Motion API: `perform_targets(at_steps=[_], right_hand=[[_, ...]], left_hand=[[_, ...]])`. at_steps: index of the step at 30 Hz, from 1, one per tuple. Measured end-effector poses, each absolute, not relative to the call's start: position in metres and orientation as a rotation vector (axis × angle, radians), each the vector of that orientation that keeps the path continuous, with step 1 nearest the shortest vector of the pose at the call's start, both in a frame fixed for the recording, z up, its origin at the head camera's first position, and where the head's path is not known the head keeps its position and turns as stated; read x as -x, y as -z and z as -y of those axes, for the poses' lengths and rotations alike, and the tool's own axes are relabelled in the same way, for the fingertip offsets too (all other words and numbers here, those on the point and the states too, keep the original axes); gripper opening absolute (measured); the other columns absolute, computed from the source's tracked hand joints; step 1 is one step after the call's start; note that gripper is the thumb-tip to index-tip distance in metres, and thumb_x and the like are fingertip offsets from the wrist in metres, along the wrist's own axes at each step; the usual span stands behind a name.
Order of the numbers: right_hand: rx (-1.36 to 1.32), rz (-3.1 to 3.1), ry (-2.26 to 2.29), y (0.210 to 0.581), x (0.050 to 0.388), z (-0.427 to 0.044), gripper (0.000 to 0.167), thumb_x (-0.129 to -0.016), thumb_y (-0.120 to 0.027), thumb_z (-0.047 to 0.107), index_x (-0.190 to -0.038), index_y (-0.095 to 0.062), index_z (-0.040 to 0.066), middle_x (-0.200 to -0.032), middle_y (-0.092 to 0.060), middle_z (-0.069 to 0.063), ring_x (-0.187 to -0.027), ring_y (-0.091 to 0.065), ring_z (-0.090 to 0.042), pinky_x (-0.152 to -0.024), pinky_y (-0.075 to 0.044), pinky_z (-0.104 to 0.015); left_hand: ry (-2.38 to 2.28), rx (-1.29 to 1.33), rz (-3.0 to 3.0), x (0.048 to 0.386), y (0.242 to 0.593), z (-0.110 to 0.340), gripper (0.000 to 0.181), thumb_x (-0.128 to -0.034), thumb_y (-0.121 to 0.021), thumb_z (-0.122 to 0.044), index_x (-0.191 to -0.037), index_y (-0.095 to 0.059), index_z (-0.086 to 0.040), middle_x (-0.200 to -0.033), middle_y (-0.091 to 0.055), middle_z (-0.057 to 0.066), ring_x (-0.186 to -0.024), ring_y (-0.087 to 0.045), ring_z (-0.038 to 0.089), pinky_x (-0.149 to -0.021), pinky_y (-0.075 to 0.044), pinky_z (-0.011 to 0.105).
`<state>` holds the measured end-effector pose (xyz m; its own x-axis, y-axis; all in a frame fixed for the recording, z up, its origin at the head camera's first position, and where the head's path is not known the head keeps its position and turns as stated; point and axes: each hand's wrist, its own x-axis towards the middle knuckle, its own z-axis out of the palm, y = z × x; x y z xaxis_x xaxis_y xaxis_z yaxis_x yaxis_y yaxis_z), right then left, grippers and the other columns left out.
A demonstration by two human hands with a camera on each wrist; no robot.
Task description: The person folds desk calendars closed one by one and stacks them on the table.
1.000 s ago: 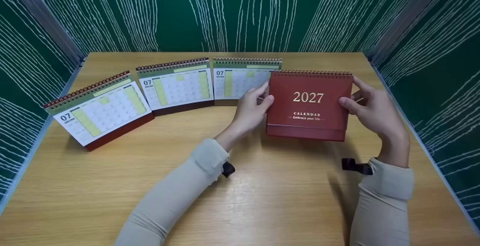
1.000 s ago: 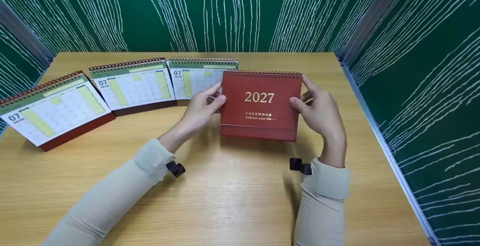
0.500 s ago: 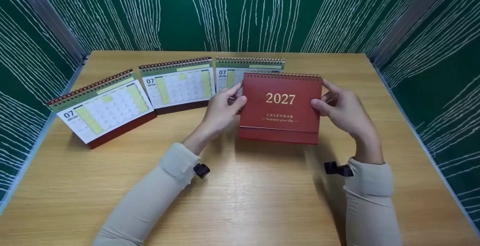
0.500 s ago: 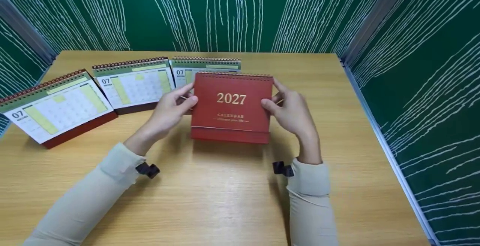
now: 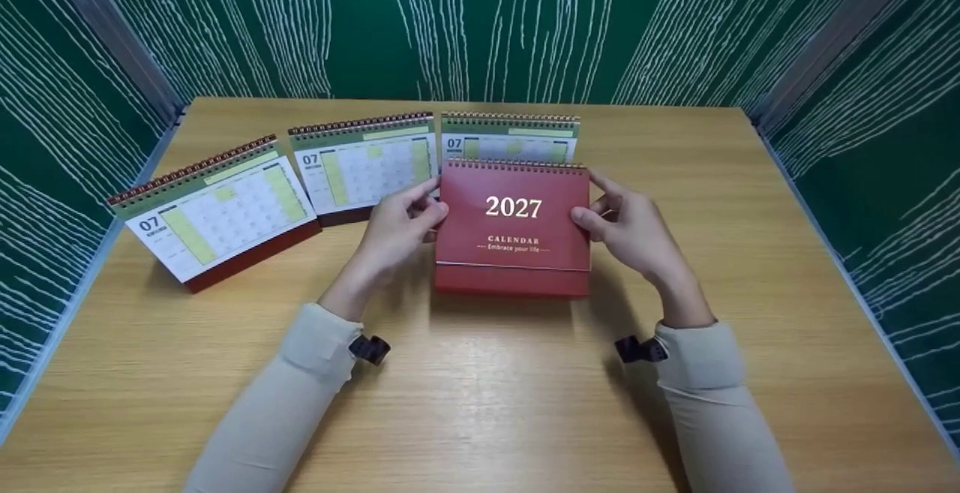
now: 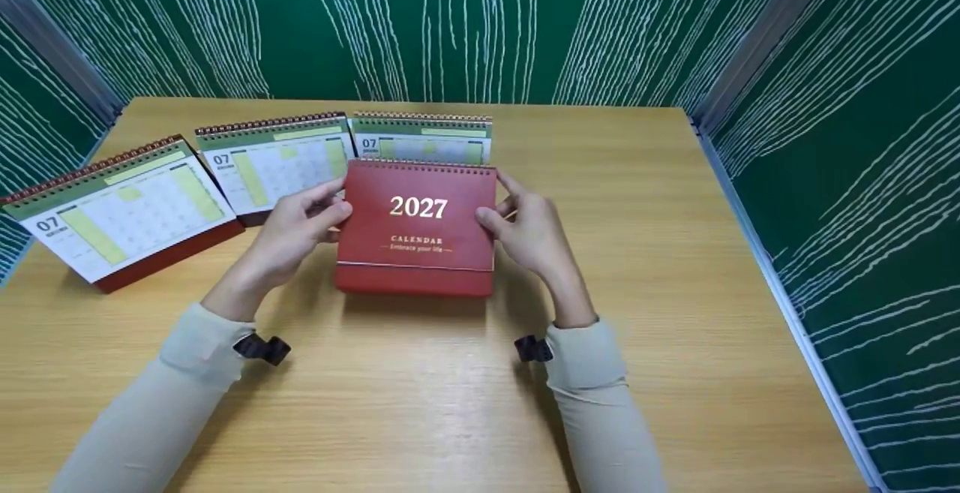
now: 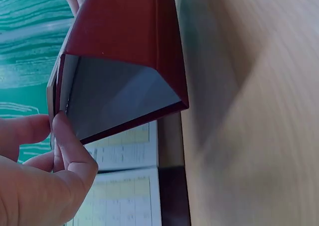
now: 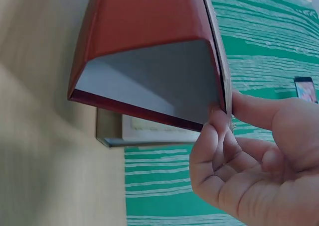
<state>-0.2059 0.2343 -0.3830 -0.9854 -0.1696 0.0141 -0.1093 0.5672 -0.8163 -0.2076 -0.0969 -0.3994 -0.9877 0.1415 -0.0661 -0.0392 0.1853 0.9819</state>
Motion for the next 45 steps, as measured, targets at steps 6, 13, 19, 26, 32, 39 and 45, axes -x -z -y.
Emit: perform_targets(at_steps=[6, 13, 19, 26, 32, 39, 45], right_hand=[[0.272, -2.699, 1.421, 0.389, 0.206, -0.221, 0.069, -0.105, -0.070, 0.021, -0.166, -0.038, 0.015, -0.099, -0.066, -0.013, -0.085, -0.065, -0.023, -0.067, -0.053, -0.025], [0.270, -2.669, 1.412, 0.398, 0.206, -0.210, 0.069, -0.106, -0.069, 0.020, -0.167, -0.036, 0.016, -0.100, -0.065, -0.013, -0.086, -0.064, -0.023, -0.067, -0.051, -0.023], [0.273, -2.649, 1.435, 0.403, 0.209, -0.203, 0.069, -0.106, -0.067, 0.018, -0.167, -0.034, 0.011, -0.100, -0.065, -0.012, -0.086, -0.063, -0.022, -0.069, -0.054, -0.022], [0.278, -2.647, 1.405, 0.407, 0.210, -0.199, 0.068, -0.109, -0.061, 0.017, -0.168, -0.030, 0.011, -0.107, -0.062, -0.014, -0.091, -0.059, -0.021, -0.074, -0.052, -0.023], [0.286, -2.606, 1.397, 0.410, 0.211, -0.201, 0.071, -0.107, -0.060, 0.013, -0.170, -0.026, 0.013, -0.116, -0.061, -0.018, -0.100, -0.060, -0.026, -0.079, -0.053, -0.026], [0.300, -2.591, 1.384, 0.413, 0.213, -0.202, 0.073, -0.107, -0.059, 0.013, -0.170, -0.023, 0.013, -0.120, -0.060, -0.019, -0.102, -0.061, -0.029, -0.082, -0.054, -0.030], [0.303, -2.587, 1.386, 0.415, 0.213, -0.202, 0.072, -0.108, -0.059, 0.011, -0.171, -0.023, 0.016, -0.119, -0.059, -0.019, -0.101, -0.061, -0.030, -0.082, -0.055, -0.030]], left_hand=[[-1.885, -0.068, -2.324, 0.202, 0.406, 0.108, 0.057, -0.1054, -0.065, -0.012, -0.159, -0.047, -0.008, -0.114, -0.062, 0.008, -0.095, -0.060, 0.016, -0.079, -0.060, 0.027], [-1.848, -0.009, -2.338, 0.199, 0.412, 0.119, 0.055, -0.1066, -0.064, -0.015, -0.159, -0.049, -0.008, -0.116, -0.061, 0.009, -0.098, -0.059, 0.017, -0.084, -0.059, 0.031], [-1.774, -0.061, -2.408, 0.199, 0.415, 0.125, 0.056, -0.1074, -0.062, -0.016, -0.160, -0.047, -0.007, -0.117, -0.063, 0.010, -0.098, -0.060, 0.018, -0.087, -0.059, 0.035], [-1.650, -0.136, -2.497, 0.201, 0.416, 0.125, 0.057, -0.1098, -0.058, -0.018, -0.163, -0.040, -0.008, -0.120, -0.061, 0.011, -0.099, -0.060, 0.019, -0.083, -0.054, 0.029], [-1.658, -0.161, -2.460, 0.203, 0.420, 0.124, 0.063, -0.1082, -0.059, -0.013, -0.166, -0.033, -0.008, -0.123, -0.056, 0.013, -0.099, -0.059, 0.019, -0.082, -0.055, 0.027], [-1.697, -0.192, -2.402, 0.201, 0.420, 0.123, 0.070, -0.1042, -0.060, -0.003, -0.167, -0.030, -0.006, -0.129, -0.050, 0.019, -0.104, -0.060, 0.022, -0.090, -0.058, 0.032], [-1.693, -0.184, -2.388, 0.200, 0.422, 0.123, 0.073, -0.1027, -0.062, -0.002, -0.167, -0.029, -0.008, -0.132, -0.049, 0.019, -0.115, -0.058, 0.027, -0.097, -0.053, 0.033]])
